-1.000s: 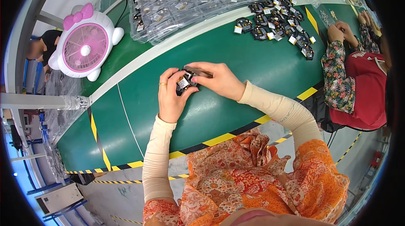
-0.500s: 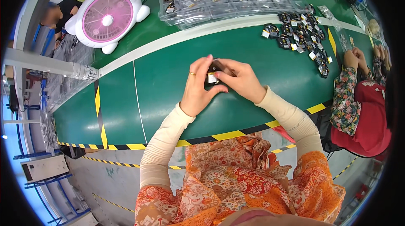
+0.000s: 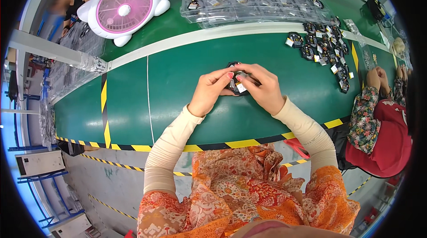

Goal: The person assembles small electronic modules by attaching electronic components to a PCB using tweezers, then enclosing the assembly in a housing.

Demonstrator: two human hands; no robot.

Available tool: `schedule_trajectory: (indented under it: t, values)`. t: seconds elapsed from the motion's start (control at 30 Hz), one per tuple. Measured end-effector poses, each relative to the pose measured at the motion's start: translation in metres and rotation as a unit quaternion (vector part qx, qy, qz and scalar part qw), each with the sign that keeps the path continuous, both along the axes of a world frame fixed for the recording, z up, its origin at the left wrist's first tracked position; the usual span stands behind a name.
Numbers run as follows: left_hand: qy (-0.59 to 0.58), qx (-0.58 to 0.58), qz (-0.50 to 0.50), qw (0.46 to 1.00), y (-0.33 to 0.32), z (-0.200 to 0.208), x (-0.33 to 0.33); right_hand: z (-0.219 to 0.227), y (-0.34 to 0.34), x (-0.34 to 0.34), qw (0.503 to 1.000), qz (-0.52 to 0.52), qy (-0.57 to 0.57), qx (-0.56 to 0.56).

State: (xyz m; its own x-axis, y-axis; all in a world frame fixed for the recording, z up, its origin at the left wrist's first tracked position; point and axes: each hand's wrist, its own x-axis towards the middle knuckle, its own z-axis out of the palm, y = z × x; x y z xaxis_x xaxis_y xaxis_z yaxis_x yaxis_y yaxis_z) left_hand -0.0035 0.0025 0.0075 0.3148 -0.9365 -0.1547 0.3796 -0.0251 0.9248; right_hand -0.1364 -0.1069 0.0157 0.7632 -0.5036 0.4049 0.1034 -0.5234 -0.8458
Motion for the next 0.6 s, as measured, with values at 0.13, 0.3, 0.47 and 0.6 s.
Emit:
schedule_trajectory:
  t: [0.13, 0.3, 0.47, 0.6]
  values:
    - [-0.026, 0.019, 0.008, 0.999, -0.001, -0.002, -0.004, -0.007, -0.001, 0.003, 0.999, 0.001, -0.037, -0.034]
    - [0.005, -0.028, 0.074, 0.997, -0.004, -0.01, 0.0, -0.002, -0.001, 0.0, 0.984, -0.057, -0.019, -0.17]
    - [0.094, -0.057, 0.143, 0.984, -0.005, -0.013, 0.004, -0.009, 0.003, -0.005, 0.975, 0.006, -0.015, -0.222]
    - [0.112, -0.066, 0.152, 0.98, -0.006, -0.004, 0.0, 0.001, 0.007, 0.004, 0.992, -0.029, -0.083, -0.093]
